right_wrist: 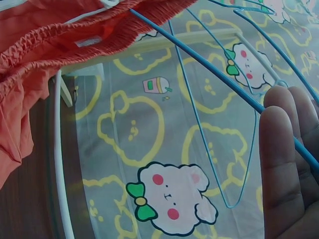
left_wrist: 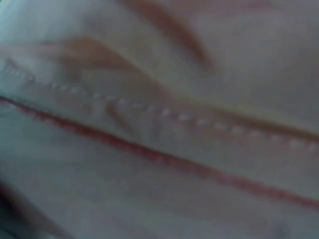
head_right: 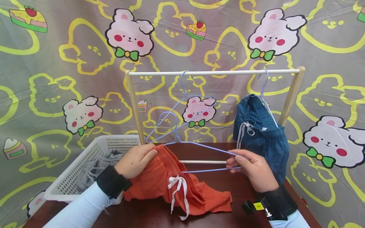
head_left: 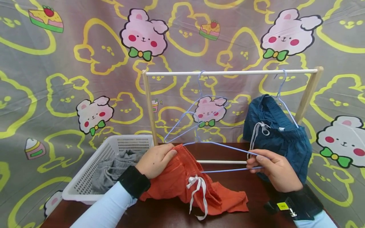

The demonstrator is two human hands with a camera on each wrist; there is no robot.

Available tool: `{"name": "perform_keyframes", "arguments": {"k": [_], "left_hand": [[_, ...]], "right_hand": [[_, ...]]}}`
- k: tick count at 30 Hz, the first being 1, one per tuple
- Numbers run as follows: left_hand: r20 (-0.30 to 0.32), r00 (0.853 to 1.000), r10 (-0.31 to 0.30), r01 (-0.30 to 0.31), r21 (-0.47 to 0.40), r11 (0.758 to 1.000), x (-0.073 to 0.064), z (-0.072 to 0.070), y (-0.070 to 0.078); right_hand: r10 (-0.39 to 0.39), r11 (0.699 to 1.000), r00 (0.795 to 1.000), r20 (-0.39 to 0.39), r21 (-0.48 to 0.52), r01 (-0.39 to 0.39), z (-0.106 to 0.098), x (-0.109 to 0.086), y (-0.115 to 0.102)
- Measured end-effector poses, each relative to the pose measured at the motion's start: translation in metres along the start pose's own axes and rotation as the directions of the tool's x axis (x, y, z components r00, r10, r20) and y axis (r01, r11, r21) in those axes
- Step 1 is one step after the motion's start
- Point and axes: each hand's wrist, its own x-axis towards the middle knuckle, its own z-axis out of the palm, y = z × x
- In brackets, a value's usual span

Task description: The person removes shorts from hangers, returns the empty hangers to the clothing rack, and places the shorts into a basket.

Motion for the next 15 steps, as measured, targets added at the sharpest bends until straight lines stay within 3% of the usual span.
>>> {"name": "perform_keyframes", "arguments": {"k": [15], "left_hand": [[-0.021, 1.000, 0.011, -0.009, 0.072, 0.997, -0.006, 0.001, -0.014]], "right_hand": [[-0.040, 0.997, 0.998, -0.044, 0.066, 0.043, -0.017, -0.009, -0.002]]}}
